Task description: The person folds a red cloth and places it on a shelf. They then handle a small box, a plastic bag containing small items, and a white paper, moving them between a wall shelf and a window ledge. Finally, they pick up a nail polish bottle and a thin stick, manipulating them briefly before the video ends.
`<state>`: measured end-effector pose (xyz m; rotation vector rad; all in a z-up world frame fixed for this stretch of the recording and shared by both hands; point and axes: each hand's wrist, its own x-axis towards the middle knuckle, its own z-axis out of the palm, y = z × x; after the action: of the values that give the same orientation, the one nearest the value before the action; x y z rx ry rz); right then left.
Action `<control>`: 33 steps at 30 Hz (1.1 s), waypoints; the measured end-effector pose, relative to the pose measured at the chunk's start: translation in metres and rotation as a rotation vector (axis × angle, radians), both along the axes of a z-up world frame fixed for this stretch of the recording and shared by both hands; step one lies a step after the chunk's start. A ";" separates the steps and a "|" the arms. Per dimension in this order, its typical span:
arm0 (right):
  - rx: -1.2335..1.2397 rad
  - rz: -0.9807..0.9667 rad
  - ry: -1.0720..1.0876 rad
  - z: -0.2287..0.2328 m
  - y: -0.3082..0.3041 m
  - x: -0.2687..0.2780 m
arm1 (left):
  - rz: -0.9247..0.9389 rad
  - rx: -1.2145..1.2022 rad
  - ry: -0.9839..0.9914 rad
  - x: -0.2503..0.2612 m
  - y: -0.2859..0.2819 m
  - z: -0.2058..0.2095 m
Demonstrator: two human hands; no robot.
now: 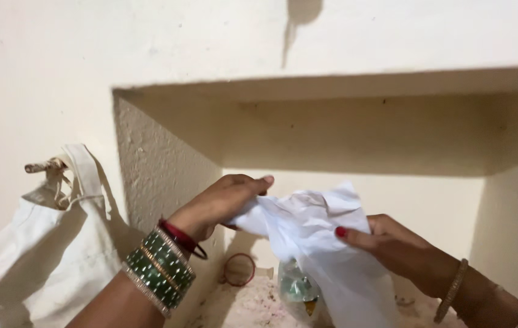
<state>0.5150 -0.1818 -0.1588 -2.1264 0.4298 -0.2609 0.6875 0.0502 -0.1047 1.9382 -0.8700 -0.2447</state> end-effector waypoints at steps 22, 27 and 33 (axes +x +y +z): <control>0.016 -0.448 -0.504 0.005 -0.056 -0.026 | 0.074 -0.308 0.134 -0.042 -0.016 -0.020; -0.529 -0.581 -0.405 -0.002 -0.046 -0.035 | -0.035 -0.090 0.120 -0.098 -0.041 -0.009; -0.705 -0.478 -0.585 -0.011 -0.032 -0.036 | 0.028 -0.074 0.060 -0.115 -0.071 -0.022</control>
<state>0.4791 -0.2138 -0.1699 -2.4259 0.5356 -1.4431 0.5727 -0.0207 -0.1270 1.8635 -0.8008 -0.2497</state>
